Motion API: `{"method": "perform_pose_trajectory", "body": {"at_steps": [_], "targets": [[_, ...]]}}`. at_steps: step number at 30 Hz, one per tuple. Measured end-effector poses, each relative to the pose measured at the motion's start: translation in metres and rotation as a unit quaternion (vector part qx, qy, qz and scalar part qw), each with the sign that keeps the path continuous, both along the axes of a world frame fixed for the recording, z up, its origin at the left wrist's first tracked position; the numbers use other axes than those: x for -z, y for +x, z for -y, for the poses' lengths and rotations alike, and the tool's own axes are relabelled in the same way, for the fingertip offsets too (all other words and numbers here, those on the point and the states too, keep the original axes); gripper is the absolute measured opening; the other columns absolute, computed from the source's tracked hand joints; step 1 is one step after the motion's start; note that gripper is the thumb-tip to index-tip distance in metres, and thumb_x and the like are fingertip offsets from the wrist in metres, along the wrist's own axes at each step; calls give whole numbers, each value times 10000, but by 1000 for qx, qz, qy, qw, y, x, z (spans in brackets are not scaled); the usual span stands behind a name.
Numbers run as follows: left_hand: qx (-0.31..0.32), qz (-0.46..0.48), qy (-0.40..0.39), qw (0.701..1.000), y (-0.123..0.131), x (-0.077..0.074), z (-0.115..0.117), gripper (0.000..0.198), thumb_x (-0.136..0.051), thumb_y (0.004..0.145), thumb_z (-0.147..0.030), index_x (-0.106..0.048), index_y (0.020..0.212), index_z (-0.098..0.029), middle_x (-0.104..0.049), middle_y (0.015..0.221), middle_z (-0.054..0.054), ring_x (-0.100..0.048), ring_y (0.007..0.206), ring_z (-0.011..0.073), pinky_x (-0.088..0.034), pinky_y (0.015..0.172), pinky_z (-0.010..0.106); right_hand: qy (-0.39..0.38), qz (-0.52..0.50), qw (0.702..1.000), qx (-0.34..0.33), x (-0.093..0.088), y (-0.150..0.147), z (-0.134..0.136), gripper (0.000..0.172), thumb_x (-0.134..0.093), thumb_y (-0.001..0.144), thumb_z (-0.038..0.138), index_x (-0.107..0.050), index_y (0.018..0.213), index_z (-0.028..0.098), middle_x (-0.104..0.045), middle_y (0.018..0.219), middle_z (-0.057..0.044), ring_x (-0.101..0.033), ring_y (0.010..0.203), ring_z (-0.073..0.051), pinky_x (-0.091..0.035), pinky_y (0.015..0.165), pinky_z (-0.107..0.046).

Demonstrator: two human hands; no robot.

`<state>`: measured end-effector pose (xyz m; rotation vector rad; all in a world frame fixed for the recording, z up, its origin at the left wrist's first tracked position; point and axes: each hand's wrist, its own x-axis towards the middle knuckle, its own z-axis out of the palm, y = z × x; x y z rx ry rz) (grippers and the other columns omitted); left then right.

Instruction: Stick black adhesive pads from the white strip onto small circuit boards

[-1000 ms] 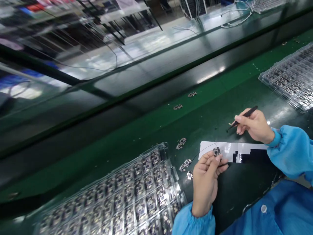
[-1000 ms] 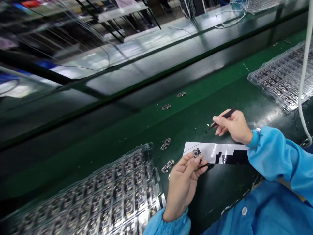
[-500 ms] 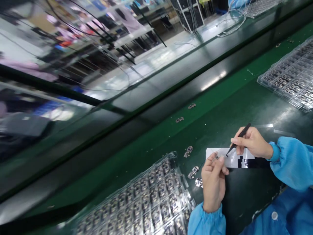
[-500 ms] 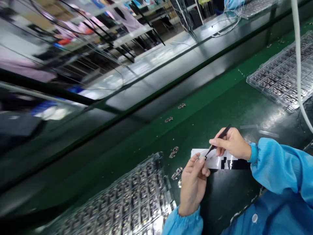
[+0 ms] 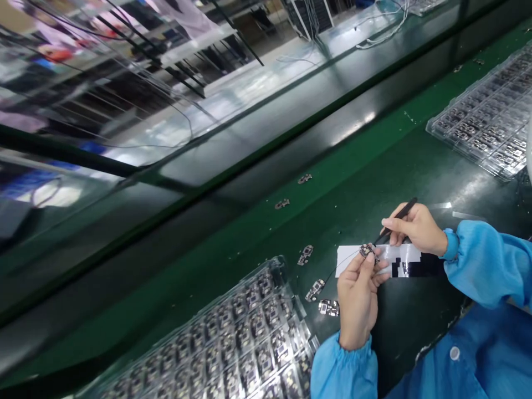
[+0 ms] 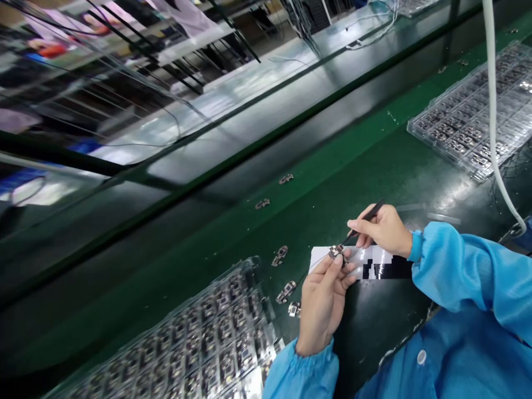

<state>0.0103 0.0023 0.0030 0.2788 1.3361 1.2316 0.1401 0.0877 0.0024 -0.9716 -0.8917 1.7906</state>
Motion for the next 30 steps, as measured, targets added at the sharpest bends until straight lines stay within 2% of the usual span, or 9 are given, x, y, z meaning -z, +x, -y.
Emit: {"method": "perform_pose_trajectory", "body": {"at_steps": [3, 12, 17, 26, 30], "targets": [[19, 5, -8, 1000, -2, 3, 0, 344, -811, 597, -285, -691, 878, -128, -711, 922, 78, -668, 689, 138, -541, 573, 209, 4, 23, 1000, -3, 2, -3, 1, 382, -803, 562, 410, -570, 640, 119, -631, 470, 1, -555, 340, -91, -466, 330, -175], [35, 4, 2, 999, 1, 3, 0, 312, -788, 624, -285, -691, 871, -120, -722, 930, 87, -699, 760, 190, -552, 611, 224, 5, 67, 998, -19, 2, -10, 8, 379, -794, 579, 409, -558, 654, 123, -623, 474, 0, -587, 381, -106, -467, 346, -177], [33, 2, 2, 999, 2, 3, 1, 297, -782, 631, -297, -685, 849, -120, -725, 902, 84, -702, 757, 195, -549, 611, 228, 15, 71, 997, -23, 5, -11, 9, 351, -766, 626, 403, -555, 654, 123, -621, 480, 1, -580, 379, -98, -483, 359, -183], [36, 1, 2, 999, 3, 4, 2, 269, -765, 656, -294, -674, 839, -119, -724, 906, 81, -701, 768, 195, -547, 629, 237, 11, 71, 997, -23, 2, -10, 9, 355, -781, 601, 396, -557, 637, 123, -610, 466, 8, -562, 362, -84, -474, 345, -171], [27, 3, 4, 1000, 3, 3, 0, 280, -758, 663, -342, -669, 805, -118, -719, 787, 60, -702, 743, 202, -550, 640, 261, 5, 67, 997, -24, 1, -10, 9, 357, -798, 578, 381, -564, 644, 120, -619, 472, 2, -569, 370, -86, -475, 351, -167]]}}
